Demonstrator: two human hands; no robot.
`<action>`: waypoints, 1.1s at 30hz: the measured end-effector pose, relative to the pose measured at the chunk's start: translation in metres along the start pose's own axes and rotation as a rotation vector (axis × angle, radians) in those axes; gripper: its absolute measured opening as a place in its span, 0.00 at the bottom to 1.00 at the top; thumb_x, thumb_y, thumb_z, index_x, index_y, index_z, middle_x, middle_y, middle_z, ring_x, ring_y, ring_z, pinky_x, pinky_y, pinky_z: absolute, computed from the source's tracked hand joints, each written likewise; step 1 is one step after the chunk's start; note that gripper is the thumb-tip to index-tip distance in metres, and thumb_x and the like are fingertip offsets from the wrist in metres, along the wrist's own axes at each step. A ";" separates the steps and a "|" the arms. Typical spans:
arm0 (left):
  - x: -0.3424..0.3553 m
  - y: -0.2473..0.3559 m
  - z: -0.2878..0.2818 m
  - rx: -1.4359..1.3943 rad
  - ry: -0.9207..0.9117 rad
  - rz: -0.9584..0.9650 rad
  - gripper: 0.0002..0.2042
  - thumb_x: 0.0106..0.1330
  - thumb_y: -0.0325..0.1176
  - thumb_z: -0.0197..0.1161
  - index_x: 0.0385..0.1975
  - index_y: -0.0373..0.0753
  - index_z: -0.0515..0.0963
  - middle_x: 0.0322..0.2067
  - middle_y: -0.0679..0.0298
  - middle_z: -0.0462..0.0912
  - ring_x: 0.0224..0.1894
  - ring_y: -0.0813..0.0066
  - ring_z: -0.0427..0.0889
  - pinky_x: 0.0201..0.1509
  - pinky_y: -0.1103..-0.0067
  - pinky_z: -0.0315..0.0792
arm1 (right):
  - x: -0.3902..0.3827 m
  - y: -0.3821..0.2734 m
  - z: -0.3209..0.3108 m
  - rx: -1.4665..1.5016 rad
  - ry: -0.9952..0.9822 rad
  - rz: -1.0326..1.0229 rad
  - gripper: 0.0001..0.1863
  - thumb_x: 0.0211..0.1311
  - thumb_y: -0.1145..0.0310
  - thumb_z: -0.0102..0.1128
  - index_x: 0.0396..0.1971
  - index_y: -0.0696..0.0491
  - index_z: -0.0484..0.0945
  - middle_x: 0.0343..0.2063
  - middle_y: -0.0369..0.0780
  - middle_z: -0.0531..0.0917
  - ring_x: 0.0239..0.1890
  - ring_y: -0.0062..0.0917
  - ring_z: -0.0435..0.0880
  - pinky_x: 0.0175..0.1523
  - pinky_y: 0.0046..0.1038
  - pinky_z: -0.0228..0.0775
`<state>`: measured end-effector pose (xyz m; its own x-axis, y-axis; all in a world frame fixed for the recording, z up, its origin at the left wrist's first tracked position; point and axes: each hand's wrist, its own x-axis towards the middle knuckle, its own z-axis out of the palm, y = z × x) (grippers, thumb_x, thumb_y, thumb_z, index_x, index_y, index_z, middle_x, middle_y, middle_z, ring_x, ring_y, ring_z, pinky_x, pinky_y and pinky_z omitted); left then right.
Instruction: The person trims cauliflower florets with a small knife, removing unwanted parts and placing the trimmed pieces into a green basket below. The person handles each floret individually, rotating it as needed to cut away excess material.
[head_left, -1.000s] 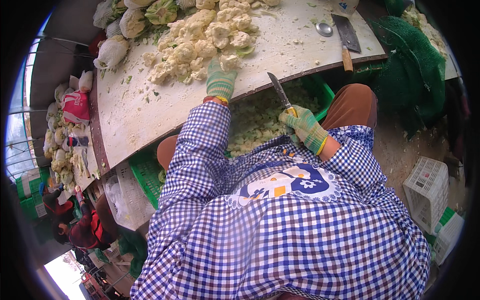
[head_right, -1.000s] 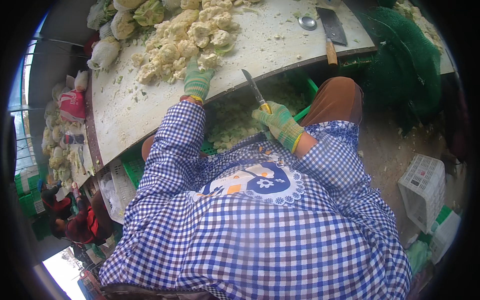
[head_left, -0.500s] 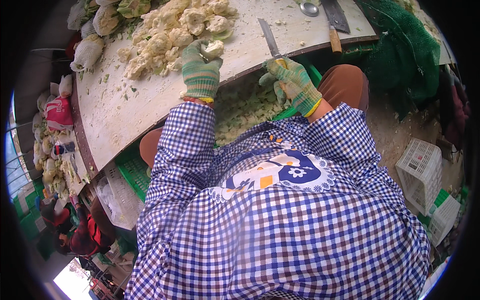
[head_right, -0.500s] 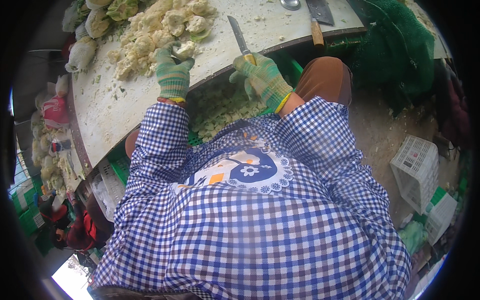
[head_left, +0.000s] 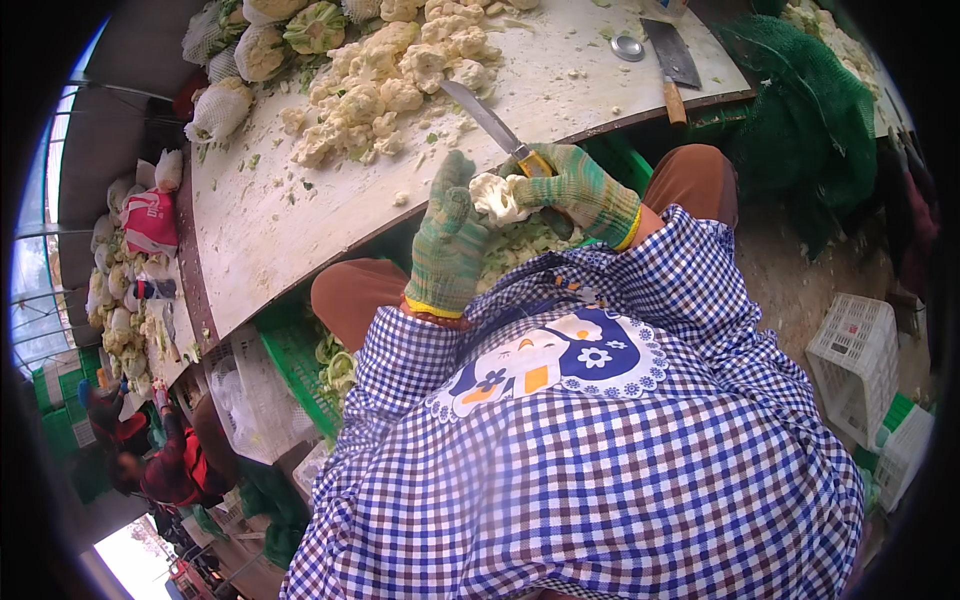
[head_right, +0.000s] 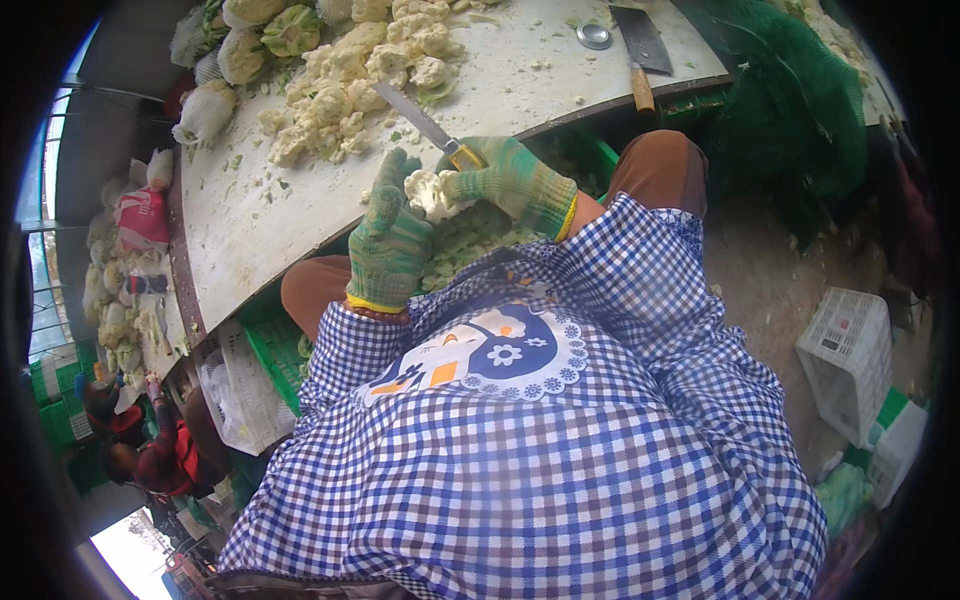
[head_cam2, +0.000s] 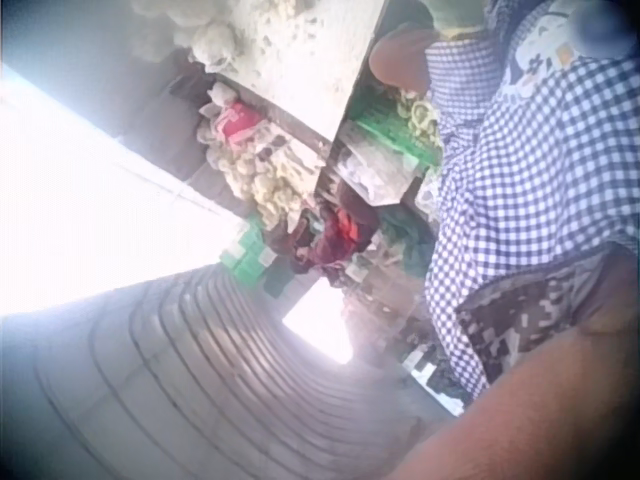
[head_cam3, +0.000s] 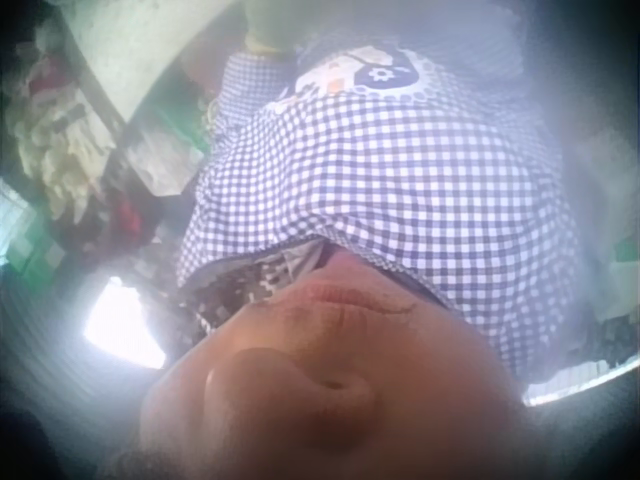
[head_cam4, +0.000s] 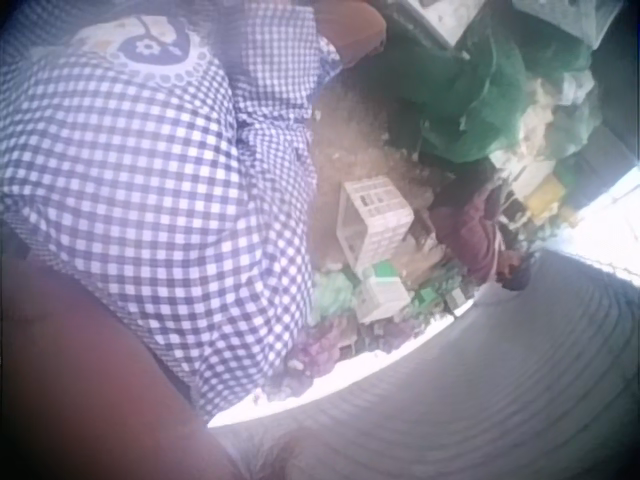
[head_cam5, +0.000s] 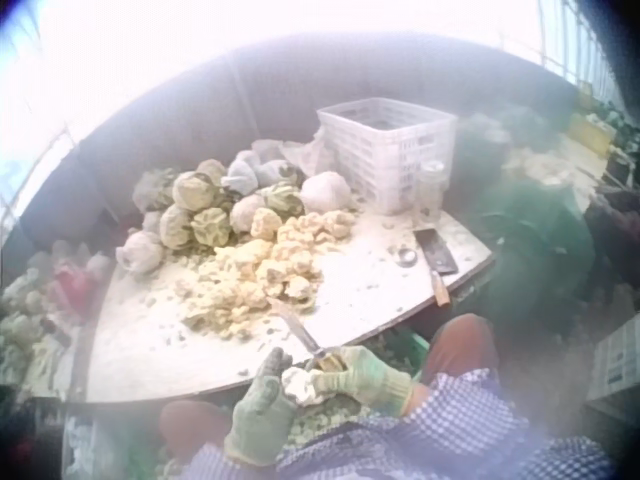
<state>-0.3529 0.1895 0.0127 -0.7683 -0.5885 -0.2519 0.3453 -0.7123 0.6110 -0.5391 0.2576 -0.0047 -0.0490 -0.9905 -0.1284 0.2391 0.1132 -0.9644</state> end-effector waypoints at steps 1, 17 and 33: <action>0.002 0.001 -0.004 -0.297 -0.082 -0.083 0.24 0.67 0.35 0.56 0.62 0.35 0.62 0.52 0.51 0.73 0.48 0.62 0.78 0.54 0.67 0.76 | 0.000 -0.002 0.003 -0.046 -0.039 -0.055 0.16 0.60 0.65 0.64 0.43 0.60 0.76 0.34 0.38 0.82 0.36 0.19 0.80 0.42 0.20 0.74; -0.007 0.016 -0.029 -0.179 0.115 0.033 0.19 0.67 0.36 0.56 0.51 0.28 0.72 0.49 0.48 0.78 0.47 0.54 0.79 0.52 0.67 0.74 | -0.049 0.006 0.060 -0.702 0.084 -0.095 0.19 0.58 0.59 0.65 0.39 0.57 0.72 0.26 0.51 0.81 0.28 0.42 0.84 0.30 0.34 0.74; -0.012 -0.001 -0.028 0.015 0.102 0.013 0.18 0.69 0.39 0.55 0.49 0.29 0.73 0.48 0.46 0.77 0.49 0.50 0.78 0.57 0.55 0.71 | -0.047 0.042 0.050 -0.084 0.038 0.216 0.17 0.61 0.58 0.63 0.37 0.57 0.74 0.21 0.38 0.78 0.19 0.22 0.75 0.23 0.23 0.67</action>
<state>-0.3288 0.1868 -0.0062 -0.7049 -0.6337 -0.3187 0.3460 -0.6993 0.6255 -0.4783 0.3047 -0.0278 -0.0418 -0.9391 -0.3411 0.1663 0.3301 -0.9292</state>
